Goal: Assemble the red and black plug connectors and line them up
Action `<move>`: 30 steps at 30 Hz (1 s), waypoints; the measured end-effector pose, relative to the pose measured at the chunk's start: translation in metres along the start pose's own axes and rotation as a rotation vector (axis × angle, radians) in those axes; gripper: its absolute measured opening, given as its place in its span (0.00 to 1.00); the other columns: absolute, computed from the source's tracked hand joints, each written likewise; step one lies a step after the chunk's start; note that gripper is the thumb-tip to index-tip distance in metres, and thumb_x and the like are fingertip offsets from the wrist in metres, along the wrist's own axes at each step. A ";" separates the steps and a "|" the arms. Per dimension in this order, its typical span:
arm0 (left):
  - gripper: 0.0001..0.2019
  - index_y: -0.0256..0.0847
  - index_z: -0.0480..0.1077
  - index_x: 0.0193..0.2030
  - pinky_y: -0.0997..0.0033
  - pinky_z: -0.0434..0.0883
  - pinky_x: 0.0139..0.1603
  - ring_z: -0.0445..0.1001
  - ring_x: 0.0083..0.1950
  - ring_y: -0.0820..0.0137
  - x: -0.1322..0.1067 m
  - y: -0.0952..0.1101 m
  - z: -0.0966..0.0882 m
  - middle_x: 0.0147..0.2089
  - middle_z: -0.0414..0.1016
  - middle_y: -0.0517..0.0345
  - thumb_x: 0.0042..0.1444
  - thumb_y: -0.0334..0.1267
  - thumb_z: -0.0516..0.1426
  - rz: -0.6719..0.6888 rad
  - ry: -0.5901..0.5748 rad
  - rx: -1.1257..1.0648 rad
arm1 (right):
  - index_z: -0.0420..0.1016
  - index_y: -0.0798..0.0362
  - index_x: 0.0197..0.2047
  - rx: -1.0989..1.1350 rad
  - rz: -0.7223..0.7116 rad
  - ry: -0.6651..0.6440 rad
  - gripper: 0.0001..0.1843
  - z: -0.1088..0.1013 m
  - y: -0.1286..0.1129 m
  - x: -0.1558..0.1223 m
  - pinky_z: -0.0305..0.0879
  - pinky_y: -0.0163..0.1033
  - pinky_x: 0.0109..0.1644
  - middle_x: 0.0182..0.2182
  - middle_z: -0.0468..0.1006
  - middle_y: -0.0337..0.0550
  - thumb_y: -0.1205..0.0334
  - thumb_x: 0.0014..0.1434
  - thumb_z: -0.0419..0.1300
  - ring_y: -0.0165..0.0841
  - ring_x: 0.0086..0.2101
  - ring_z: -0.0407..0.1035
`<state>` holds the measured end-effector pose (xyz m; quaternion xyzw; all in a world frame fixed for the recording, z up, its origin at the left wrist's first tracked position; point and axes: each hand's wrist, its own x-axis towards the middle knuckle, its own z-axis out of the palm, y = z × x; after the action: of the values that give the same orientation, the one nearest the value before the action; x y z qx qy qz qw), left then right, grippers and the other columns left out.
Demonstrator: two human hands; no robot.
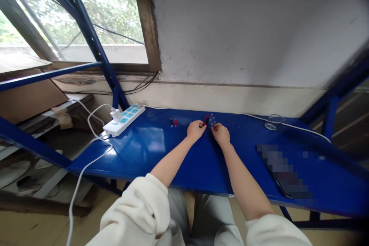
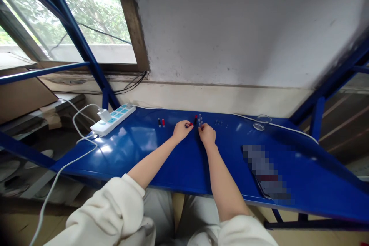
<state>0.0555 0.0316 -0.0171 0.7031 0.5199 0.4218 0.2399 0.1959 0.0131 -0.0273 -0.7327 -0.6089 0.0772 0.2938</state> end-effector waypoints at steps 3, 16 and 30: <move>0.04 0.40 0.71 0.29 0.73 0.62 0.29 0.68 0.28 0.71 0.004 0.000 0.011 0.26 0.71 0.57 0.46 0.36 0.58 -0.018 0.005 0.017 | 0.71 0.52 0.35 -0.034 -0.008 -0.005 0.09 0.000 0.000 0.000 0.55 0.34 0.29 0.28 0.76 0.43 0.58 0.53 0.53 0.35 0.32 0.70; 0.04 0.40 0.72 0.29 0.71 0.62 0.31 0.69 0.30 0.67 0.010 -0.005 0.026 0.26 0.72 0.55 0.46 0.35 0.57 0.015 0.007 0.207 | 0.73 0.51 0.35 -0.080 0.037 -0.038 0.11 -0.003 -0.003 -0.001 0.56 0.36 0.29 0.31 0.77 0.47 0.56 0.53 0.52 0.38 0.33 0.70; 0.13 0.40 0.70 0.42 0.69 0.64 0.44 0.69 0.45 0.64 0.005 0.014 0.005 0.41 0.73 0.51 0.51 0.41 0.54 -0.084 -0.132 0.436 | 0.72 0.51 0.37 -0.116 0.090 -0.066 0.12 -0.003 -0.005 -0.002 0.58 0.34 0.32 0.32 0.76 0.44 0.54 0.54 0.52 0.35 0.35 0.70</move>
<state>0.0676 0.0314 -0.0068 0.7421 0.6105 0.2423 0.1333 0.1924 0.0109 -0.0225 -0.7723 -0.5880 0.0790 0.2271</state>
